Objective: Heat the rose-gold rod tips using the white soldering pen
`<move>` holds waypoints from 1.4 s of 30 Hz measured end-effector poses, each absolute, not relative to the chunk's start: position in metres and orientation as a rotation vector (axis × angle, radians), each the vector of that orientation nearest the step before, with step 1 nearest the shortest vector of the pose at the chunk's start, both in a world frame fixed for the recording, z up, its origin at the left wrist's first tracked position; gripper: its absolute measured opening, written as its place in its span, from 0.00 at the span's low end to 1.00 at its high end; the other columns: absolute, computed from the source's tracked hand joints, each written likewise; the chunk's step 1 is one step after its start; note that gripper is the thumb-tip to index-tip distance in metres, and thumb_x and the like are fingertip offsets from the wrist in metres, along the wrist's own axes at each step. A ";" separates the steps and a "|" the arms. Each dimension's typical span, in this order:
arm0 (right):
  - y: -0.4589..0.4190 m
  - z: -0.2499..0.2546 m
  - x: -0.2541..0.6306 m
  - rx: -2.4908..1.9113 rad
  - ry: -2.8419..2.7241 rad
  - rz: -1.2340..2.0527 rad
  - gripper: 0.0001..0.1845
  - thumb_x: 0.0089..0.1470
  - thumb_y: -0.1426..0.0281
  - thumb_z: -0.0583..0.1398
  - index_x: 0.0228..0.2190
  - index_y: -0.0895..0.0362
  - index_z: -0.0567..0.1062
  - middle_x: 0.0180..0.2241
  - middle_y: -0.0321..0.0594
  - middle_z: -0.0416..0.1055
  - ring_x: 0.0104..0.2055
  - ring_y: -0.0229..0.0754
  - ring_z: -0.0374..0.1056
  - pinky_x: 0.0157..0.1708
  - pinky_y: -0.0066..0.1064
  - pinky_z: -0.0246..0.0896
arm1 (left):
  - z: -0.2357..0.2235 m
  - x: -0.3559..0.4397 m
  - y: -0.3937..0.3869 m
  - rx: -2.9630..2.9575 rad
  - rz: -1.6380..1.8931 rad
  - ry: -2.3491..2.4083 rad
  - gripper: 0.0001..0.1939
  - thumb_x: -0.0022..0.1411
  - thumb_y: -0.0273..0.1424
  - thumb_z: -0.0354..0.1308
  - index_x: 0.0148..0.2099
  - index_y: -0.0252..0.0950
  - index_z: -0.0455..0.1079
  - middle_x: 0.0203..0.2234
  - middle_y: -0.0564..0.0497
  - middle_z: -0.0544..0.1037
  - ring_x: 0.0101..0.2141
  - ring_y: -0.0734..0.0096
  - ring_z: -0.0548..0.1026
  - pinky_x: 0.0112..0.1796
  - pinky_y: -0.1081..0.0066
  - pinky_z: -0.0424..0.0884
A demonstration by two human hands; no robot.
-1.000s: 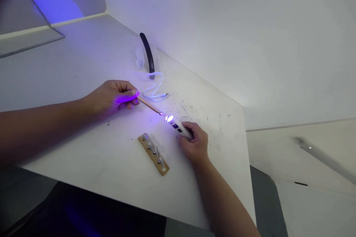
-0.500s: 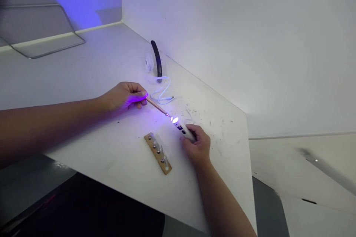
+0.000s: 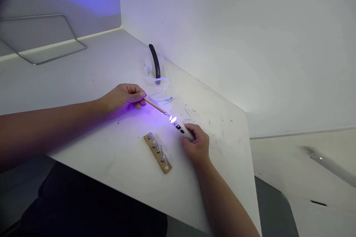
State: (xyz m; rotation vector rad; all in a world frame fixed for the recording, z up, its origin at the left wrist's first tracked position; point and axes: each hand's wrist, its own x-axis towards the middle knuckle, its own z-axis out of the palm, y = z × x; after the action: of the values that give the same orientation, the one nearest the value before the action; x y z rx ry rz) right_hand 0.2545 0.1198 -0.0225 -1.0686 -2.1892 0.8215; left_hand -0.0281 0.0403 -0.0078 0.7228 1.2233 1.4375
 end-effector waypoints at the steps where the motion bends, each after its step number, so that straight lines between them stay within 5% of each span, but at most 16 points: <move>1: 0.120 -0.022 0.254 -1.071 -2.190 0.819 0.19 0.38 0.75 0.62 0.37 0.55 0.72 0.34 0.38 0.73 0.35 0.45 0.70 0.36 0.36 0.66 | -0.007 -0.028 0.040 0.719 1.436 1.220 0.05 0.53 0.27 0.59 0.28 0.32 0.67 0.19 0.51 0.73 0.19 0.80 0.68 0.24 0.75 0.64; 42: 0.119 -0.021 0.254 -1.066 -2.232 0.740 0.18 0.39 0.74 0.61 0.37 0.53 0.71 0.32 0.37 0.72 0.31 0.44 0.69 0.30 0.33 0.66 | -0.013 -0.030 0.039 0.758 1.404 1.183 0.07 0.53 0.31 0.59 0.29 0.33 0.66 0.21 0.52 0.73 0.20 0.80 0.68 0.24 0.76 0.63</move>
State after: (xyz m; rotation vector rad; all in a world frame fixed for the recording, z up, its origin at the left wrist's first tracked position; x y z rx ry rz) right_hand 0.2541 0.1192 -0.0209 -1.0665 -2.2319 0.7401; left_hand -0.0303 0.0392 -0.0130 0.7582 1.1835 1.4039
